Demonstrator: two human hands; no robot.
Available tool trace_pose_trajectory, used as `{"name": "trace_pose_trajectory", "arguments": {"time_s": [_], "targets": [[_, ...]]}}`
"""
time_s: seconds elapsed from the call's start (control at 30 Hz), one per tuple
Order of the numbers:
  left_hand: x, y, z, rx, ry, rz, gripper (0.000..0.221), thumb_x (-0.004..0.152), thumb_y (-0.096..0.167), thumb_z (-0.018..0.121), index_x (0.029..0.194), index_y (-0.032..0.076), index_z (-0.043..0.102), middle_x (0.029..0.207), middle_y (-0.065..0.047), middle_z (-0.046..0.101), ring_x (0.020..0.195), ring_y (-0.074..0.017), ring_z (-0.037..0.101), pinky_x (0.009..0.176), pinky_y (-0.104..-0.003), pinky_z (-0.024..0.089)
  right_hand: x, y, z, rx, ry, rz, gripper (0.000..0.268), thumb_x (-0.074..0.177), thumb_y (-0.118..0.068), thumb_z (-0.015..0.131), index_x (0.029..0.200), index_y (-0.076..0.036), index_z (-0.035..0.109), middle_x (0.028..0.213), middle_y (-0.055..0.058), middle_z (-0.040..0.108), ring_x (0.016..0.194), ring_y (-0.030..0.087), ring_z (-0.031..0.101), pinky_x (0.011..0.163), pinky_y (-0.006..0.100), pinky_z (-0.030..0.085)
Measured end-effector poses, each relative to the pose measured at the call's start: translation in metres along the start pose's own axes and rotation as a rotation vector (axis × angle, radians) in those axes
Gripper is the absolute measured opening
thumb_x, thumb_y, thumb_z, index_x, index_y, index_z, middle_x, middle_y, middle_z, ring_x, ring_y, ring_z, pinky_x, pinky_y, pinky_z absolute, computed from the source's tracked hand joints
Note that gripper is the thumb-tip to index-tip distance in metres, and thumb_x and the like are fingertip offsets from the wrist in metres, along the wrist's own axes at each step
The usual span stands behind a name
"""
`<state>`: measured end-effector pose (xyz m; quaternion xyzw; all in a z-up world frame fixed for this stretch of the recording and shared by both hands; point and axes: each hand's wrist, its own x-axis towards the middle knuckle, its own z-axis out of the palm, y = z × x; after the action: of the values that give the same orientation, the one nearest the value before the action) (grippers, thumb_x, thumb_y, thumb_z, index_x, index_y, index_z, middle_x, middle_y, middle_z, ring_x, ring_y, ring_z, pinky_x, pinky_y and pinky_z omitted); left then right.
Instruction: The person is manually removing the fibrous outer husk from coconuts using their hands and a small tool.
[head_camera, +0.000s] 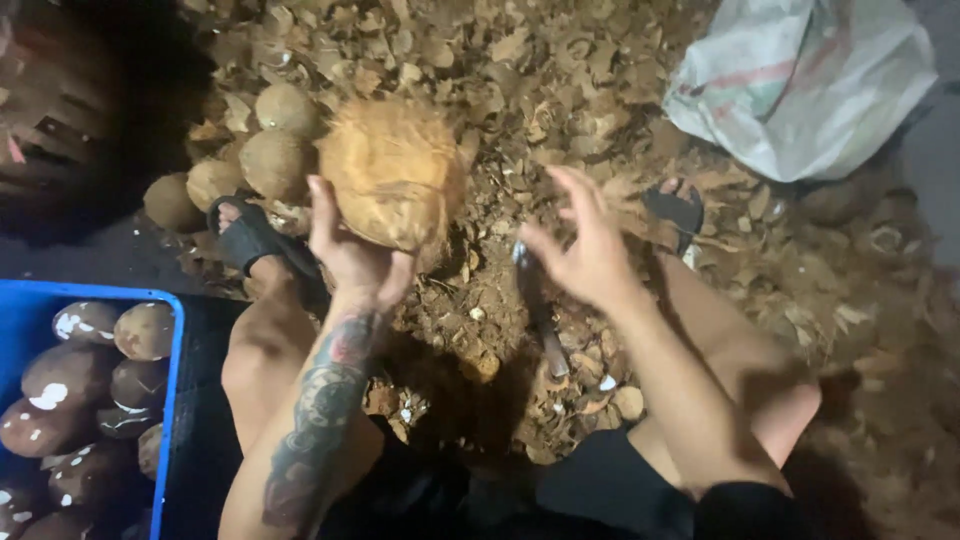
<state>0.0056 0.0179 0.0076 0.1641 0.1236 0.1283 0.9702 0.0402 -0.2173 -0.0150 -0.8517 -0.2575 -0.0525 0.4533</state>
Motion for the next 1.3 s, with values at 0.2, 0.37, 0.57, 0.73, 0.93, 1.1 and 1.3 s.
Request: {"name": "trace_pose_trajectory", "arguments": {"time_s": [0.2, 0.37, 0.57, 0.73, 0.93, 1.1, 1.3], "targets": [[-0.023, -0.018, 0.025, 0.226, -0.118, -0.162, 0.102, 0.083, 0.068, 0.072, 0.16, 0.008, 0.041, 0.16, -0.023, 0.046, 0.146, -0.0446, 0.045, 0.124, -0.065, 0.034, 0.006, -0.054, 0.02, 0.054, 0.063, -0.273, 0.086, 0.099, -0.035, 0.072, 0.168, -0.02, 0.022, 0.174, 0.019, 0.022, 0.162, 0.041, 0.022, 0.134, 0.064, 0.023], [-0.019, -0.027, -0.001, 0.446, -0.181, -0.232, 0.103, 0.088, 0.065, 0.067, 0.165, 0.007, 0.03, 0.164, -0.034, 0.033, 0.149, -0.0564, 0.034, 0.119, -0.075, 0.028, 0.008, -0.013, 0.033, 0.007, 0.244, -0.46, 0.087, 0.098, -0.074, 0.053, 0.153, -0.006, 0.049, 0.158, 0.023, 0.044, 0.149, 0.039, 0.044, 0.125, 0.058, 0.038], [-0.003, -0.001, -0.015, 0.981, -0.44, 0.012, 0.097, 0.087, 0.052, 0.074, 0.161, 0.006, 0.032, 0.163, -0.031, 0.035, 0.153, -0.052, 0.029, 0.124, -0.069, 0.026, 0.005, -0.003, 0.03, -0.136, 0.117, -0.23, 0.075, 0.099, -0.071, 0.052, 0.145, -0.012, 0.055, 0.143, 0.014, 0.061, 0.124, 0.038, 0.067, 0.101, 0.055, 0.057], [0.007, -0.005, -0.045, 1.231, -0.442, 0.036, 0.095, 0.079, 0.052, 0.085, 0.153, 0.005, 0.048, 0.143, -0.035, 0.053, 0.137, -0.055, 0.049, 0.116, -0.07, 0.039, 0.012, -0.056, -0.002, -0.259, -0.335, 0.162, 0.077, 0.104, -0.066, 0.037, 0.144, -0.003, 0.055, 0.14, 0.034, 0.061, 0.125, 0.049, 0.064, 0.101, 0.063, 0.058], [-0.009, -0.016, -0.036, 1.077, -0.227, -0.009, 0.101, 0.071, 0.041, 0.095, 0.153, 0.008, 0.047, 0.141, -0.035, 0.051, 0.135, -0.0547, 0.051, 0.109, -0.068, 0.046, 0.01, 0.025, 0.054, -0.346, 0.431, -0.386, 0.021, 0.09, -0.021, 0.083, 0.105, -0.01, 0.074, 0.096, 0.002, 0.071, 0.086, 0.019, 0.076, 0.075, 0.028, 0.065], [-0.003, -0.015, -0.041, 1.089, -0.294, -0.059, 0.097, 0.07, 0.036, 0.096, 0.149, 0.009, 0.048, 0.139, -0.035, 0.053, 0.131, -0.0529, 0.054, 0.107, -0.068, 0.05, 0.006, 0.007, 0.052, -0.117, 0.493, -0.266, 0.014, 0.078, -0.007, 0.081, 0.086, -0.012, 0.07, 0.075, 0.005, 0.069, 0.065, 0.027, 0.072, 0.059, 0.037, 0.058], [-0.004, -0.028, -0.049, 1.175, -0.279, 0.045, 0.099, 0.065, 0.038, 0.101, 0.144, 0.01, 0.048, 0.136, -0.032, 0.057, 0.128, -0.0499, 0.058, 0.106, -0.064, 0.052, 0.011, -0.004, 0.048, -0.006, 0.622, -0.145, 0.015, 0.071, -0.003, 0.078, 0.077, -0.015, 0.072, 0.064, 0.004, 0.066, 0.058, 0.022, 0.068, 0.057, 0.03, 0.055]]}}
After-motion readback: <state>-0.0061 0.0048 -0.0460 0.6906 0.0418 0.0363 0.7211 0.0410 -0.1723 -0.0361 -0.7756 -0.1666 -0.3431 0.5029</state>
